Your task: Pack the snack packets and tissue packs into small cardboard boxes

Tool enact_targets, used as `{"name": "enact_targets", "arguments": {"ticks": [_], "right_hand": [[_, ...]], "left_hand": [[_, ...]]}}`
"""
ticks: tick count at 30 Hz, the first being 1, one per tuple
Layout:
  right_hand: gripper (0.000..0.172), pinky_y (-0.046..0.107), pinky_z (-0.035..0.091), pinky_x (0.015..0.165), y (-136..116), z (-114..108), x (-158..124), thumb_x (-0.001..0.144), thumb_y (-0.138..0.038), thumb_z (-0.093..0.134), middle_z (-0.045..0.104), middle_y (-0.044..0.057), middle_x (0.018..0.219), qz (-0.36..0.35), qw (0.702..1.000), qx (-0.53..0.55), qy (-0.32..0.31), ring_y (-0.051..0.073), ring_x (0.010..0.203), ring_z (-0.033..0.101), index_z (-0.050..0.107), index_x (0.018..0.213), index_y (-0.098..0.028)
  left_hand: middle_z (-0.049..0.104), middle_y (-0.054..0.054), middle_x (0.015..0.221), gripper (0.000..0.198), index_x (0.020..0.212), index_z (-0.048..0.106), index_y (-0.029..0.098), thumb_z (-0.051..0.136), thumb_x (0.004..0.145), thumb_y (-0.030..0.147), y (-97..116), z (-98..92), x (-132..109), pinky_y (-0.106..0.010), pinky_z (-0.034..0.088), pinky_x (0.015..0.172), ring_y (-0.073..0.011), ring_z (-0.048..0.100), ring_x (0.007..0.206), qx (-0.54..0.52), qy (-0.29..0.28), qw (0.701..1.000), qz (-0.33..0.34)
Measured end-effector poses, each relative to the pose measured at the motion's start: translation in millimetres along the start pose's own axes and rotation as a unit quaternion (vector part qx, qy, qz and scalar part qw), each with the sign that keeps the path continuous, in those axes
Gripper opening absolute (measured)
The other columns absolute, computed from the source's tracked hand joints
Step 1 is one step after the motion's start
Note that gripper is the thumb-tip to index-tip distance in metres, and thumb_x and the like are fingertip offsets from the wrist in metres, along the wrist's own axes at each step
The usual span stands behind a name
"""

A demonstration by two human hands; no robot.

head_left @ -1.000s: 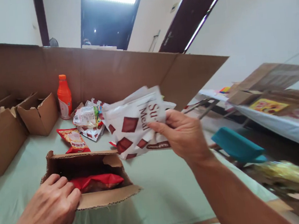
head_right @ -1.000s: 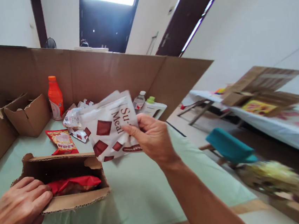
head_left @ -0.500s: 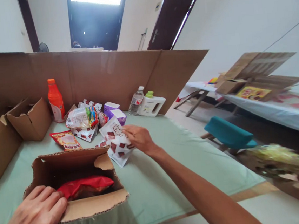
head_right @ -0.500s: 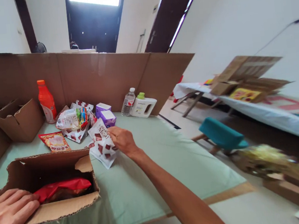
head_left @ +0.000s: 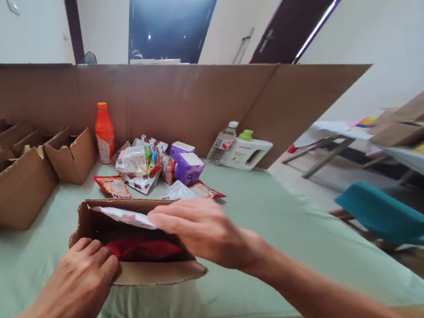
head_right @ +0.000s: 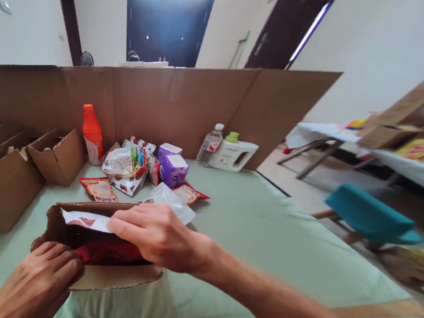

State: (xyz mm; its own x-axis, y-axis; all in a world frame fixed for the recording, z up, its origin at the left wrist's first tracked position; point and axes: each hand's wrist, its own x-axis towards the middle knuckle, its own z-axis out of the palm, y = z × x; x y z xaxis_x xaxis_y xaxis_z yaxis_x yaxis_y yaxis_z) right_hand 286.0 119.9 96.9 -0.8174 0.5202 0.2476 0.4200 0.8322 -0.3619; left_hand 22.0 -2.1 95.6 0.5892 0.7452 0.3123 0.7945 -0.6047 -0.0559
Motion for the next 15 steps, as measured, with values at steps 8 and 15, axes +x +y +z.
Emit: {"name": "enact_targets", "arguments": {"ticks": [8, 15], "right_hand": [[0.034, 0.026, 0.053, 0.092, -27, 17, 39, 0.097, -0.013, 0.057, 0.077, 0.008, 0.122, -0.007, 0.982, 0.098, -0.159, 0.019, 0.109, 0.072, 0.071, 0.127, -0.019], [0.027, 0.033, 0.054, 0.093, 27, -21, -5, 0.099, -0.030, 0.055, 0.079, 0.008, 0.111, 0.194, 0.959, 0.075, 0.193, 0.021, 0.100, 0.073, 0.076, 0.112, -0.019]], "left_hand": [[0.068, -0.019, 0.129, 0.032, 0.091, 0.069, 0.019, 0.045, 0.078, 0.003, -10, -10.0, 3, -0.043, 0.056, 0.079, -0.0302, 0.070, 0.099, 0.031, 0.027, 0.999, 0.008], [0.075, -0.006, 0.094, 0.029, 0.096, 0.069, 0.023, 0.050, 0.080, 0.007, -21, -4.5, 8, -0.047, 0.057, 0.074, -0.0299, 0.068, 0.086, 0.000, -0.091, 0.996, -0.017]]}}
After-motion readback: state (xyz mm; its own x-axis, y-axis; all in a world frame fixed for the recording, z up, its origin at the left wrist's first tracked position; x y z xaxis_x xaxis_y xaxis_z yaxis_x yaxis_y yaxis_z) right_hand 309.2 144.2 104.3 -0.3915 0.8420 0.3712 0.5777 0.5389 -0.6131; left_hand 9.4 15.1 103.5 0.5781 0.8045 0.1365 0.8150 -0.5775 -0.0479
